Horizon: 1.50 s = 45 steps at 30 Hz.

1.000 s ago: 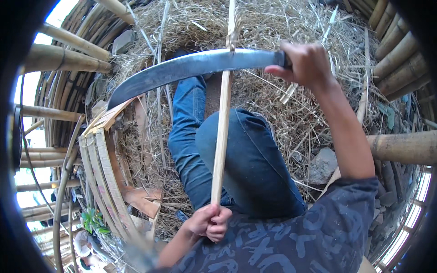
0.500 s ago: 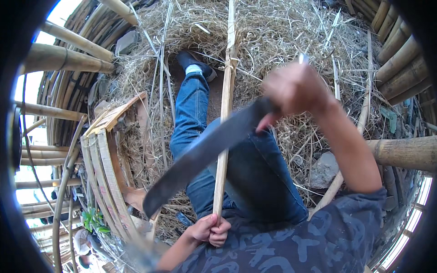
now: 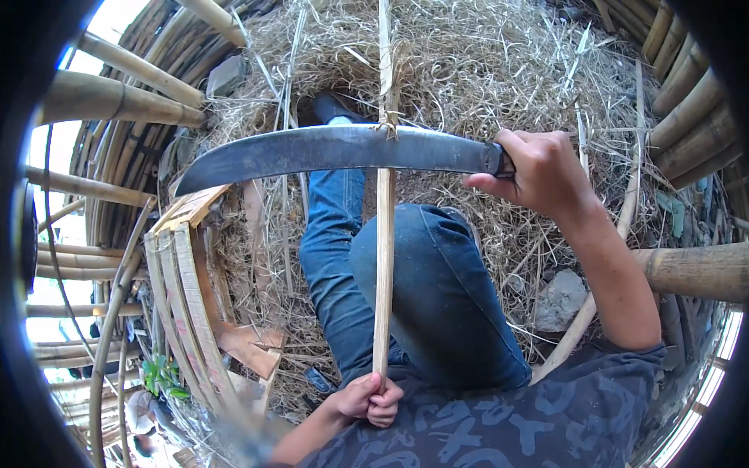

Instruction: The person shaves a strip of bamboo with a machete. They hold the bamboo strip by hand and move the blade along the length of the material, removing shavings while sitting on the ground.

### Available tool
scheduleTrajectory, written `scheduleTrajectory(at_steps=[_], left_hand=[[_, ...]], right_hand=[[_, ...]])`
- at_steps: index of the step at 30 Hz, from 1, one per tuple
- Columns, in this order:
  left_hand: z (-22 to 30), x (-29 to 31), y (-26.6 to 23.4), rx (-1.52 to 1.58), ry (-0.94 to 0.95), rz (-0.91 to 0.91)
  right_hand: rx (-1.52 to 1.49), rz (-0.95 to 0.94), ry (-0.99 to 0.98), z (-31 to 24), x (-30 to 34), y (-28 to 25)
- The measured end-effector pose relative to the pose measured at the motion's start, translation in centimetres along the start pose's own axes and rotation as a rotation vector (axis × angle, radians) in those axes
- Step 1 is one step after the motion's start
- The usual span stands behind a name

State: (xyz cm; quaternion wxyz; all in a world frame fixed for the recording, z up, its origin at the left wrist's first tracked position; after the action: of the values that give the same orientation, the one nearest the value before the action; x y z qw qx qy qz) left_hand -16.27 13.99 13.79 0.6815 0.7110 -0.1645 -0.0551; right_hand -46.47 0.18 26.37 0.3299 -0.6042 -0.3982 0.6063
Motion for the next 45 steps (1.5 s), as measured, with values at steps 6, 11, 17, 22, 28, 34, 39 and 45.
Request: scheduleTrajectory(at_steps=[6, 11, 17, 22, 28, 34, 39, 45], left_hand=[[0.2, 0.2, 0.1, -0.027, 0.006, 0.022], [0.3, -0.1, -0.4, 0.018, -0.022, 0.031], [0.4, 0.0, -0.1, 0.003, -0.021, 0.060], [0.0, 0.1, -0.2, 0.050, 0.019, 0.064], [1.5, -1.3, 1.3, 0.123, 0.077, -0.111], [1.2, -0.4, 2.1, 0.122, 0.010, -0.154], [1.2, -0.6, 1.7, 0.161, 0.009, -0.183], [1.3, -1.2, 0.9, 0.038, 0.053, 0.003]], right_hand=[[-0.079, -0.029, 0.025, -0.1, 0.5, 0.3], [-0.161, -0.243, -0.142, -4.0, 2.1, 0.8], [-0.006, -0.159, -0.377, -9.1, 0.6, -0.6], [0.026, -0.011, -0.067, 4.3, -2.6, 0.7], [0.120, -0.058, 0.002, 1.8, -3.1, 2.1], [-0.274, -0.215, 0.209, 3.5, -0.7, 4.8], [-0.852, -0.391, 0.439, 2.1, 0.7, 7.1], [-0.835, -0.339, 0.440, -0.7, 1.2, 5.8]])
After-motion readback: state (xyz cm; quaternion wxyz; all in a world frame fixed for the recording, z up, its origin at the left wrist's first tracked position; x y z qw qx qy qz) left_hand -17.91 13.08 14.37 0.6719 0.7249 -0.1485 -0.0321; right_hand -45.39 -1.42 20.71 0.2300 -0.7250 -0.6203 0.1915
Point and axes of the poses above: each hand's wrist, its own x-axis away from the middle knuckle, its own y-axis out of the palm, z = x × y, the point moved 9 cm from there along -x, towards the middle knuckle, and after that the axes turned 2 degrees about x, right-handed, at the moved point
